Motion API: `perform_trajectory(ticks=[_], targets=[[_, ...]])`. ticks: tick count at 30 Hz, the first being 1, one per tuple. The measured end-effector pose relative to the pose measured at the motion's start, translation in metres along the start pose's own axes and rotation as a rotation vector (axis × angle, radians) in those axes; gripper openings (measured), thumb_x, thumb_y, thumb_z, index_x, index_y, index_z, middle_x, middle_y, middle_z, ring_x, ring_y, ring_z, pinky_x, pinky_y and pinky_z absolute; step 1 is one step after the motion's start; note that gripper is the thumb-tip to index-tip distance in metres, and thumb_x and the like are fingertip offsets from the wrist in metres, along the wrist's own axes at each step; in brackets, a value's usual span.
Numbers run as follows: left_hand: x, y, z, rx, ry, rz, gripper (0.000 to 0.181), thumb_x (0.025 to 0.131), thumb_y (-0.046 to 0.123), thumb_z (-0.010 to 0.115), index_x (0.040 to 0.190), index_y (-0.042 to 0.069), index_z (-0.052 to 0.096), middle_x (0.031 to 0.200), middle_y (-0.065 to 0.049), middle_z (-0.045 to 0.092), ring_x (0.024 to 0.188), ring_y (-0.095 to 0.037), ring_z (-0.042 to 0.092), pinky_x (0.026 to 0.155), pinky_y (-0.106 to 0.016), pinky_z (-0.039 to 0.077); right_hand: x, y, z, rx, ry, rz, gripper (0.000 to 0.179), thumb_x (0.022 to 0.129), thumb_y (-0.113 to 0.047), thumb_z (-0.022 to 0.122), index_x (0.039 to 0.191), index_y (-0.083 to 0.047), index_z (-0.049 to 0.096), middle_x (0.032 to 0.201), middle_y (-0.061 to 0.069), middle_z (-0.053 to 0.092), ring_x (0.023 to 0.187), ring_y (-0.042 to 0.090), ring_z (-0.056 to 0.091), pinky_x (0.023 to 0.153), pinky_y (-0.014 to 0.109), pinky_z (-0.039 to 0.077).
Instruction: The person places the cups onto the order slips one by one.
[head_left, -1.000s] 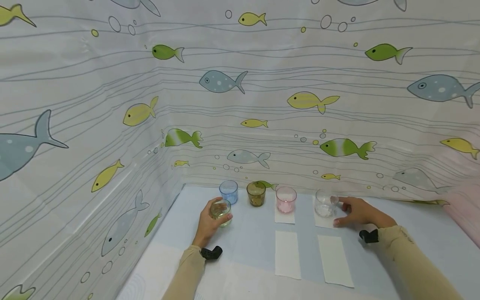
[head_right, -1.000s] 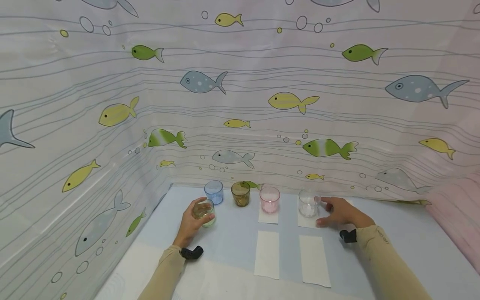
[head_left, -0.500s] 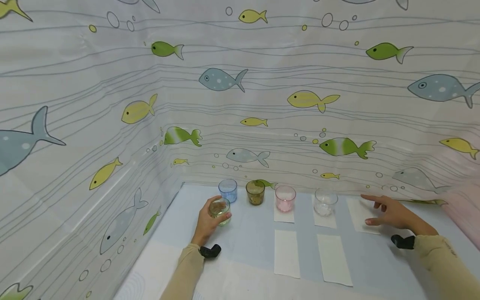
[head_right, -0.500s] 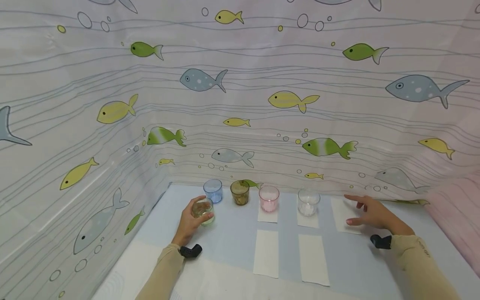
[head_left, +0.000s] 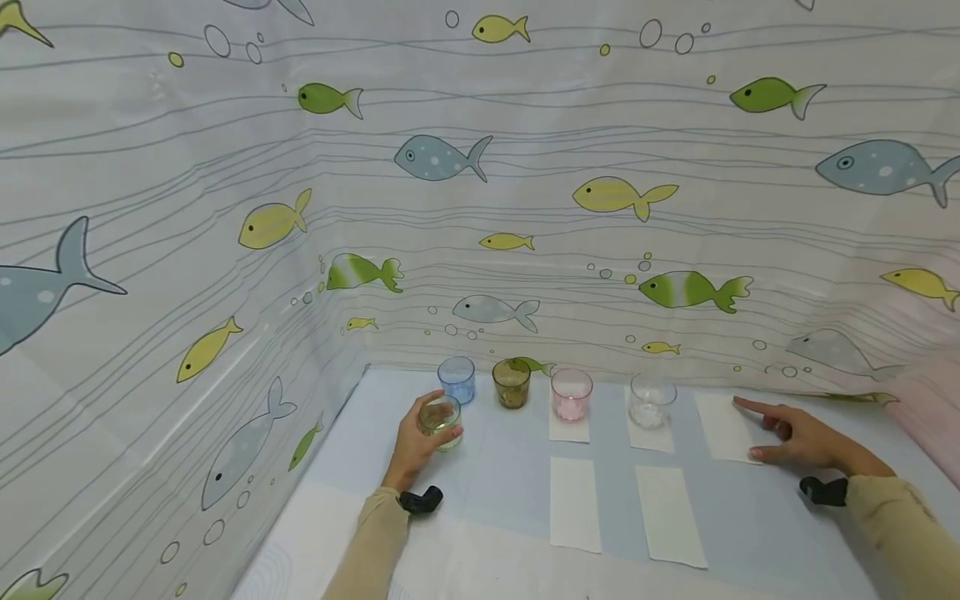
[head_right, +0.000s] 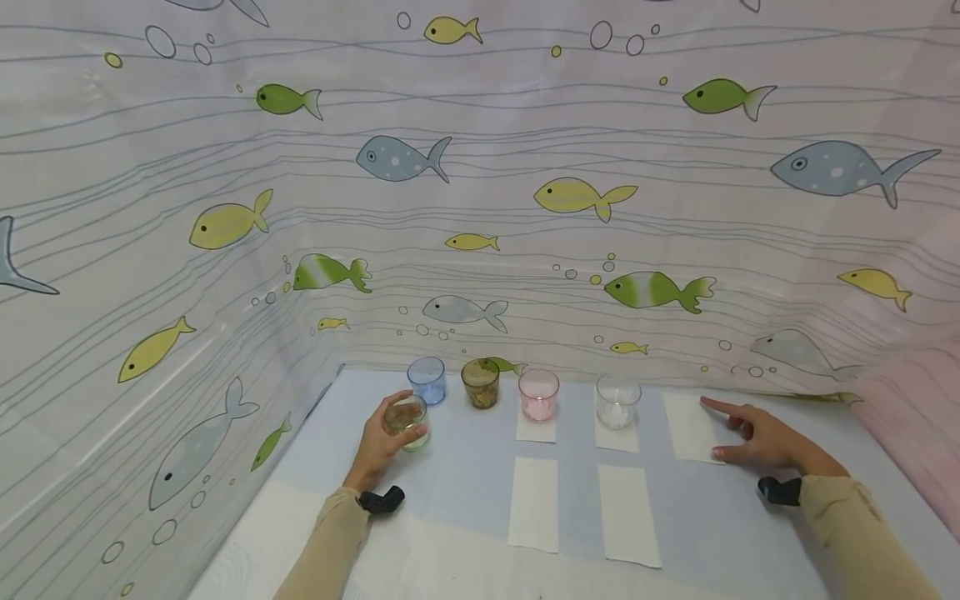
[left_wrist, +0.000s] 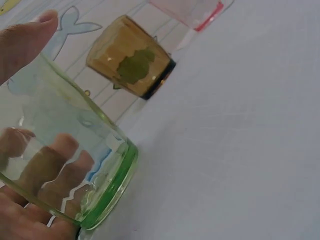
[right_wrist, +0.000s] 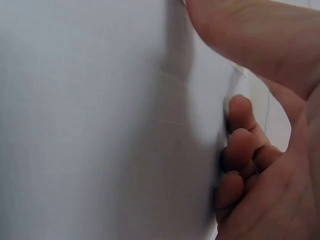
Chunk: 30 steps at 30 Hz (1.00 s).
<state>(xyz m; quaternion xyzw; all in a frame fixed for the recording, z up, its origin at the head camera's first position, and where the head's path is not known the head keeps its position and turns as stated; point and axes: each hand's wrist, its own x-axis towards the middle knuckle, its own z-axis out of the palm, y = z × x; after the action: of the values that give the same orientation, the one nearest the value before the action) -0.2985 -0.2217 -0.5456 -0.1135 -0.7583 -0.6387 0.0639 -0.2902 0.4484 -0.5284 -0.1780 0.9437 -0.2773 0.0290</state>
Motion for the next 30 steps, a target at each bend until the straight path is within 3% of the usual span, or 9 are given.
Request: perform_trajectory(ticks=[2,5,9,13,19,24,30], targets=[[0.000,-0.001,-0.004,-0.030,-0.034,0.001,0.084,0.089,0.006,0.085,0.160,0.009,0.041,0.146,-0.023,0.062,0.139,-0.035,0.057,0.112,-0.026,0.049,0.000,0.000,0.000,-0.013,-0.011,0.022,0.092,0.085,-0.034,0.089,0.163,-0.017,0.043,0.107,0.008,0.054,0.085,0.008,0.042,0.067,0.024,0.036],[0.000,-0.002,-0.011,-0.161,-0.095,0.015,0.086,0.092,-0.001,0.078,0.164,0.005,0.032,0.153,-0.032,0.052,0.144,-0.033,0.051,0.109,-0.020,0.048,0.001,0.000,0.000,-0.023,-0.028,0.042,0.097,0.084,-0.036,0.090,0.164,-0.016,0.040,0.108,0.010,0.054,0.089,0.013,0.043,0.069,0.024,0.036],[-0.001,-0.004,-0.018,-0.328,-0.167,0.047,0.081,0.095,-0.008,0.069,0.163,-0.005,0.025,0.157,-0.039,0.043,0.146,-0.035,0.049,0.115,-0.027,0.049,0.004,-0.002,-0.003,-0.024,-0.060,0.069,0.100,0.083,-0.036,0.091,0.165,-0.016,0.037,0.111,0.014,0.054,0.094,0.021,0.044,0.072,0.028,0.037],[0.000,-0.005,-0.019,-0.326,-0.194,0.066,0.074,0.096,-0.008,0.068,0.159,-0.012,0.030,0.156,-0.039,0.044,0.144,-0.034,0.053,0.116,-0.030,0.049,0.008,-0.006,-0.007,-0.034,-0.114,0.103,0.099,0.084,-0.039,0.089,0.164,-0.013,0.036,0.116,0.020,0.053,0.100,0.027,0.047,0.077,0.034,0.040],[-0.001,-0.007,-0.018,-0.305,-0.198,0.045,0.072,0.094,-0.009,0.070,0.157,-0.011,0.035,0.156,-0.042,0.041,0.141,-0.034,0.056,0.109,-0.026,0.054,0.011,-0.011,-0.014,-0.048,-0.164,0.108,0.094,0.088,-0.039,0.085,0.164,-0.013,0.037,0.117,0.021,0.052,0.102,0.027,0.047,0.080,0.038,0.042],[-0.001,-0.008,-0.017,-0.290,-0.206,0.026,0.072,0.094,-0.010,0.071,0.158,-0.008,0.037,0.156,-0.041,0.042,0.141,-0.033,0.057,0.108,-0.024,0.055,0.010,-0.011,-0.014,-0.053,-0.179,0.117,0.093,0.088,-0.039,0.086,0.162,-0.009,0.039,0.116,0.019,0.053,0.101,0.026,0.047,0.081,0.037,0.042],[-0.001,-0.006,-0.018,-0.295,-0.183,0.062,0.068,0.095,-0.011,0.069,0.155,-0.013,0.038,0.152,-0.043,0.045,0.137,-0.033,0.061,0.109,-0.026,0.055,0.013,-0.011,-0.013,-0.079,-0.170,0.116,0.092,0.088,-0.040,0.086,0.160,-0.006,0.041,0.116,0.020,0.054,0.101,0.027,0.048,0.081,0.038,0.043]])
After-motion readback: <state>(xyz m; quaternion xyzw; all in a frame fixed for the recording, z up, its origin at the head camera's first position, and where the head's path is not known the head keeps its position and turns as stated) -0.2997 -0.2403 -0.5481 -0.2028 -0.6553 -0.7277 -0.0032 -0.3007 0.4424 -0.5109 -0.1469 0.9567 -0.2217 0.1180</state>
